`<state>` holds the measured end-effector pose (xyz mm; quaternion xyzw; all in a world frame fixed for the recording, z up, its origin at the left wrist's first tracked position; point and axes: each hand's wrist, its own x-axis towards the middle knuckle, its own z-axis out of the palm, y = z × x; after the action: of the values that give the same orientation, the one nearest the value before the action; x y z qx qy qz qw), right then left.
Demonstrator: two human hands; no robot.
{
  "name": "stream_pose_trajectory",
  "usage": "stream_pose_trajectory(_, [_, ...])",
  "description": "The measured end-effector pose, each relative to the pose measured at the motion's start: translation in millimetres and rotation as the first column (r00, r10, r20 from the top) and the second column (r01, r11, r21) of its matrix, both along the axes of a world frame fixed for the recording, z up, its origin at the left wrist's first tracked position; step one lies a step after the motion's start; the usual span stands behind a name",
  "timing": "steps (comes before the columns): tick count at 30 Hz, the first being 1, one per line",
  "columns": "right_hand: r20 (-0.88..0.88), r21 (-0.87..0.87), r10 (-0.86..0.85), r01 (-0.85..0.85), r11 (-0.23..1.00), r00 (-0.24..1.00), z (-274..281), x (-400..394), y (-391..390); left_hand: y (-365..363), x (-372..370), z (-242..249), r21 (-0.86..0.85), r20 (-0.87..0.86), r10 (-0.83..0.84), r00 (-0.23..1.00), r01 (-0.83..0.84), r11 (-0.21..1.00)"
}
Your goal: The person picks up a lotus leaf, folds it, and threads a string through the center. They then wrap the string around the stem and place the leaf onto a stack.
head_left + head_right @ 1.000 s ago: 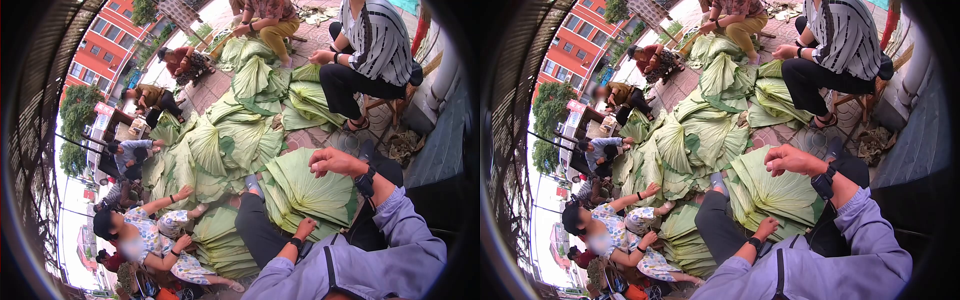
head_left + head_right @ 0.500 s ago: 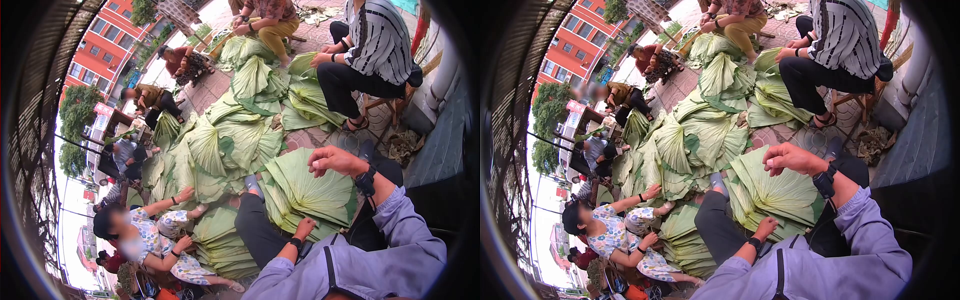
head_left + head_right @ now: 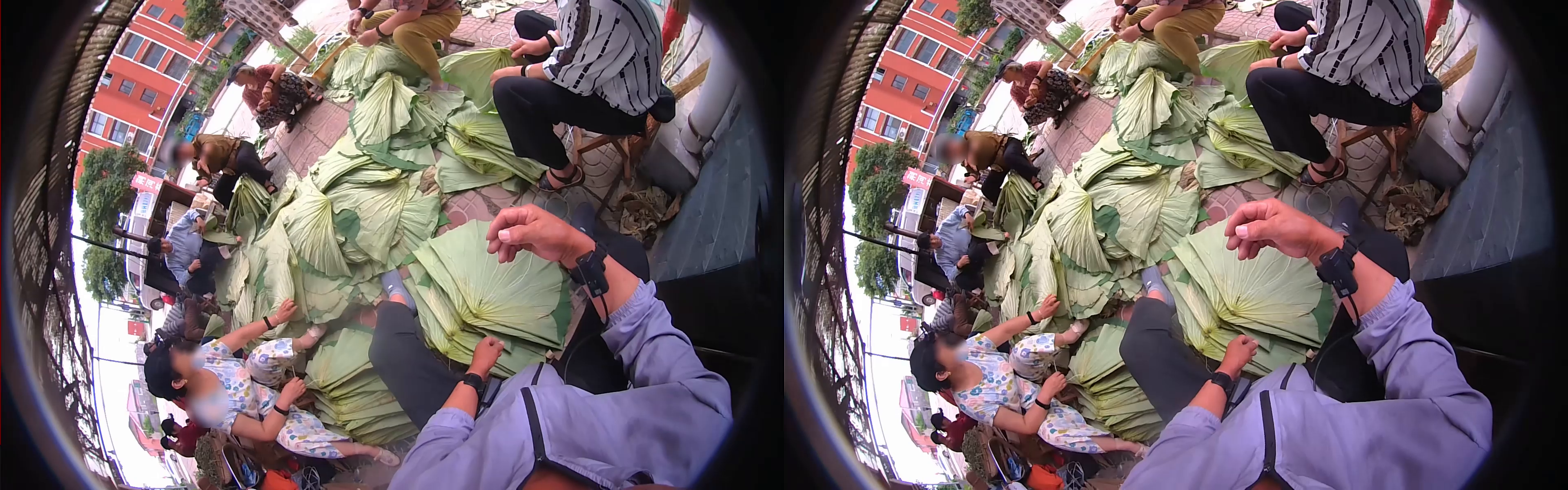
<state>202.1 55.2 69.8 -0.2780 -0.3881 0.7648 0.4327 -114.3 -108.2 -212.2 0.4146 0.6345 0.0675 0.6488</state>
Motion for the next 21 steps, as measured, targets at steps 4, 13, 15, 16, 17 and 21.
stream_pose_trajectory(4, [-0.074,-0.024,-0.052,0.051,0.998,0.996,2,5,3,2,4,6,0.045,-0.007,0.033,0.999,-0.032,0.998])
stream_pose_trajectory(13, [-0.105,0.001,-0.193,0.194,0.981,0.976,8,15,7,2,1,-2,-0.036,0.024,0.050,0.998,-0.049,0.998])
stream_pose_trajectory(15, [-0.113,-0.002,-0.202,0.203,0.979,0.973,7,17,8,1,4,3,-0.038,0.018,0.038,0.999,-0.037,0.999])
stream_pose_trajectory(16, [-0.115,-0.008,-0.204,0.205,0.979,0.972,6,17,9,1,6,6,-0.042,0.013,0.024,1.000,-0.024,0.999])
stream_pose_trajectory(17, [-0.117,-0.015,-0.207,0.206,0.978,0.971,5,17,9,2,6,3,-0.041,0.013,0.025,1.000,-0.025,0.999])
stream_pose_trajectory(21, [-0.123,-0.007,-0.187,0.188,0.982,0.975,3,15,10,0,8,0,-0.046,0.020,0.028,0.999,-0.027,0.999])
